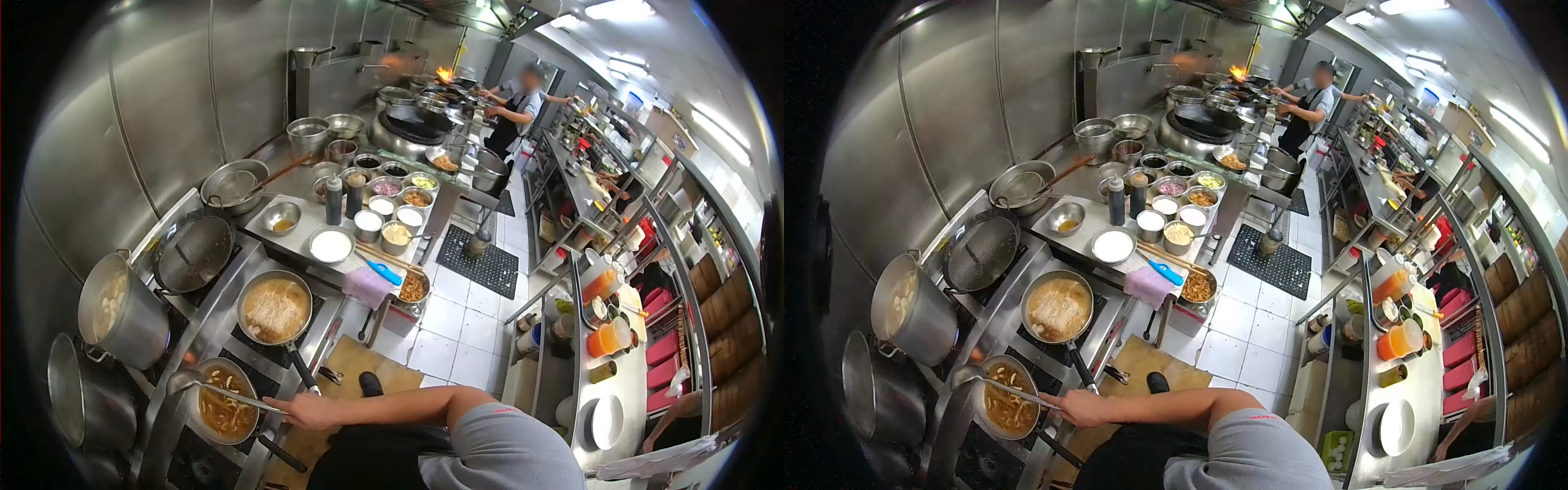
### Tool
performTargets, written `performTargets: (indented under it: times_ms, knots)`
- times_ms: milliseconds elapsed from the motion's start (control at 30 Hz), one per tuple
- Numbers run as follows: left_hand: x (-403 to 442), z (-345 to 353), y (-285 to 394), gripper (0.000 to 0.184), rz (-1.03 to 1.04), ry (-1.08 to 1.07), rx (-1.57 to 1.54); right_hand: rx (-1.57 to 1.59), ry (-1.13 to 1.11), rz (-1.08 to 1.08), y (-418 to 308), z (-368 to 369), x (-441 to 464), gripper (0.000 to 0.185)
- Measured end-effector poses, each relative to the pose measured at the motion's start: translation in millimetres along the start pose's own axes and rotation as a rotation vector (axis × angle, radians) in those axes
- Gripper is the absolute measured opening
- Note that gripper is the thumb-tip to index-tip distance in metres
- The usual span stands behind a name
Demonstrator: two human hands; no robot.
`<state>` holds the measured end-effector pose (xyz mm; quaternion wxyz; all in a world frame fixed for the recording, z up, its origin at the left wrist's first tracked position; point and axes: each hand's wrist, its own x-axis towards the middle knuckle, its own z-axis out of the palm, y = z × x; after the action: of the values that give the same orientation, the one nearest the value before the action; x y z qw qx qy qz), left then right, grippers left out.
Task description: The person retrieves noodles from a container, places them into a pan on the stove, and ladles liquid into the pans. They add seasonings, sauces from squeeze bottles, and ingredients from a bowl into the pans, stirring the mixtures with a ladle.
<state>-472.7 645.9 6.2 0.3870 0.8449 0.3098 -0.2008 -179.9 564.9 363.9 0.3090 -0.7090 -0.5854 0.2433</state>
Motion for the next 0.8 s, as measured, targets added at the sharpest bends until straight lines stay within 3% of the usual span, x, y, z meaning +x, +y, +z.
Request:
performTargets:
  times_ms: [167, 367, 467, 500, 533, 567, 633, 667, 733, 767, 800]
  knots:
    - [-21.3, 2.3, -13.6, 0.030, -0.028, 0.011, -0.023, -0.129, -0.255, 0.089, 41.8, 37.3, -2.7, 0.073]
    - [-72.5, 17.7, -41.8, 0.031, -0.069, 0.036, -0.039, -0.187, -0.315, 0.127, 25.1, 11.1, -13.0, 0.069]
    - [-105.3, 33.6, -60.4, 0.031, -0.026, 0.048, 0.049, 0.324, -0.010, -0.071, 67.4, 41.6, -1.9, 0.053]
    - [-114.8, 40.1, -66.6, 0.031, 0.019, 0.057, 0.137, 0.952, -0.273, 0.488, 44.6, 19.8, -2.2, 0.045]
    - [-120.8, 48.3, -67.4, 0.032, 0.061, 0.075, 0.205, 1.184, -0.367, 0.609, 35.0, -4.3, 2.2, 0.035]
    - [-137.3, 53.6, -63.7, 0.032, 0.016, 0.088, 0.185, 1.456, -0.429, 0.595, 43.9, -15.3, 3.1, 0.030]
    - [-140.4, 44.2, -46.2, 0.038, -0.088, 0.261, -0.507, 1.800, -0.478, 0.646, 56.0, -37.0, 3.8, 0.036]
    - [-133.8, 47.8, -43.1, 0.038, -0.080, 0.257, -0.509, 1.971, -0.485, 0.636, 55.7, -56.7, -1.2, 0.038]
    - [-115.4, 54.5, -44.8, 0.038, -0.035, 0.038, 0.305, 1.981, -0.457, 0.594, 72.7, -83.8, -7.9, 0.040]
    - [-108.5, 57.0, -40.3, 0.038, -0.024, 0.043, 0.309, 1.991, -0.456, 0.555, 82.8, -96.9, -9.3, 0.042]
    - [-107.3, 58.9, -30.8, 0.042, -0.319, 0.077, 0.020, 1.988, -0.452, 0.550, 95.8, -112.4, -10.3, 0.042]
